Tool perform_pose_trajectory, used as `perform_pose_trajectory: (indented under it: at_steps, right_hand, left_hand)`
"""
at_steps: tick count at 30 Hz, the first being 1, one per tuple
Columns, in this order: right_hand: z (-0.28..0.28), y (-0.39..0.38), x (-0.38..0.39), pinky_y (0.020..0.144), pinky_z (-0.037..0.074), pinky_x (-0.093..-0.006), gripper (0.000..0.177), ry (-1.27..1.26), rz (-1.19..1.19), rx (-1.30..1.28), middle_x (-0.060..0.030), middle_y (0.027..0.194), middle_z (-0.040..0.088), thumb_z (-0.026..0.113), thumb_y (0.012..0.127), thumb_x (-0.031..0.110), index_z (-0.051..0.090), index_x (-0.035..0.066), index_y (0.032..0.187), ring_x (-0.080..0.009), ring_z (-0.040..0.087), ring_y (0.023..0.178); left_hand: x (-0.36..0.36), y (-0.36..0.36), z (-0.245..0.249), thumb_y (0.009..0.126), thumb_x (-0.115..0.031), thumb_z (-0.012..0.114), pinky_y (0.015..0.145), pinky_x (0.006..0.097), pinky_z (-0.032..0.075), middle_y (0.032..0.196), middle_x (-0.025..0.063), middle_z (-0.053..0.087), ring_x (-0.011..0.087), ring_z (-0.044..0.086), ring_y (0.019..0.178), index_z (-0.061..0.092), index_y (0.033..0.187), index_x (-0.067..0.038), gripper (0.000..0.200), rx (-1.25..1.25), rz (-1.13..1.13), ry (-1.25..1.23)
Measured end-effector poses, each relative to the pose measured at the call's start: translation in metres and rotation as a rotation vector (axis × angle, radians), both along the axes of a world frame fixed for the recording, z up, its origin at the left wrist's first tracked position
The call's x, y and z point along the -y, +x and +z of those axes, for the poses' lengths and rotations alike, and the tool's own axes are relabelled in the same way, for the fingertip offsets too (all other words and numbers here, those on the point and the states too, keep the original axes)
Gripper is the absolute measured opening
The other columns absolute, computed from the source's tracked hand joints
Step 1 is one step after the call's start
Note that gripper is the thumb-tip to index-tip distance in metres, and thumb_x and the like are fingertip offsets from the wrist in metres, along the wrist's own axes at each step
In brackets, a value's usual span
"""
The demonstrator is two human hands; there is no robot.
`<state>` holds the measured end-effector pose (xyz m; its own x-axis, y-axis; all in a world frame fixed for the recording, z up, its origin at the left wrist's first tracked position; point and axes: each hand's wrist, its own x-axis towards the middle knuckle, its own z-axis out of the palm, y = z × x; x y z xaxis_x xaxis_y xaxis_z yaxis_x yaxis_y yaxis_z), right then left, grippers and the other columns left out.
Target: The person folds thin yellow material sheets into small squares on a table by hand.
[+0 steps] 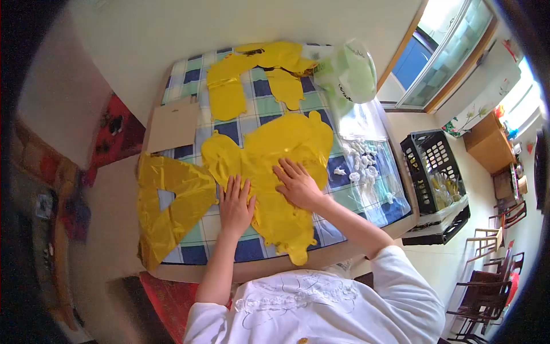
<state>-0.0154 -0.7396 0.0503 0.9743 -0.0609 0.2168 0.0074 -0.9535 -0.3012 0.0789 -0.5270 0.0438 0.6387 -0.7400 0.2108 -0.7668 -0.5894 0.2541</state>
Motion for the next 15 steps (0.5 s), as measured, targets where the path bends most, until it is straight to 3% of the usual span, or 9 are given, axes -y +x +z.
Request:
perform_pose_trajectory:
  at_steps: [6,9,12,15]
  right_hand:
    - [-0.009,0.039,-0.015,0.112,0.024,-0.0492,0.057,-0.042,-0.105,-0.013,-0.0207,0.147,0.033,0.047,0.093,0.036,0.039,0.005,0.140,-0.0350,0.028,0.138]
    - [0.000,0.036,-0.014,0.112,0.023,-0.0487,0.056,-0.058,-0.096,-0.051,-0.0203,0.147,0.034,0.048,0.093,0.035,0.038,0.005,0.140,-0.0349,0.028,0.138]
    - [0.002,0.039,-0.001,0.112,0.023,-0.0491,0.056,-0.041,-0.084,-0.045,-0.0183,0.146,0.035,0.050,0.092,0.033,0.039,0.005,0.140,-0.0345,0.028,0.137]
    - [0.003,0.078,0.047,0.111,0.024,-0.0519,0.054,-0.142,-0.140,-0.019,-0.0167,0.146,0.037,0.051,0.091,0.030,0.041,0.006,0.137,-0.0338,0.029,0.137]
  left_hand:
    - [0.001,0.009,-0.005,0.092,-0.019,0.052,0.112,0.0537,0.018,0.146,0.0160,0.036,0.0336,0.030,0.137,0.045,0.136,-0.007,0.047,0.007,0.000,-0.049]
    - [0.001,0.008,-0.003,0.090,-0.016,0.052,0.111,0.0562,0.020,0.144,0.0171,0.037,0.0345,0.032,0.136,0.041,0.138,-0.008,0.050,0.002,0.023,-0.348]
    - [0.005,0.001,0.018,0.091,-0.019,0.052,0.110,0.0565,0.022,0.143,0.0180,0.039,0.0358,0.032,0.136,0.045,0.136,-0.009,0.046,0.052,-0.105,-0.265]
    - [0.007,-0.003,0.009,0.092,-0.025,0.054,0.109,0.0561,0.024,0.141,0.0186,0.040,0.0362,0.032,0.135,0.050,0.133,-0.010,0.044,-0.027,-0.164,-0.150]
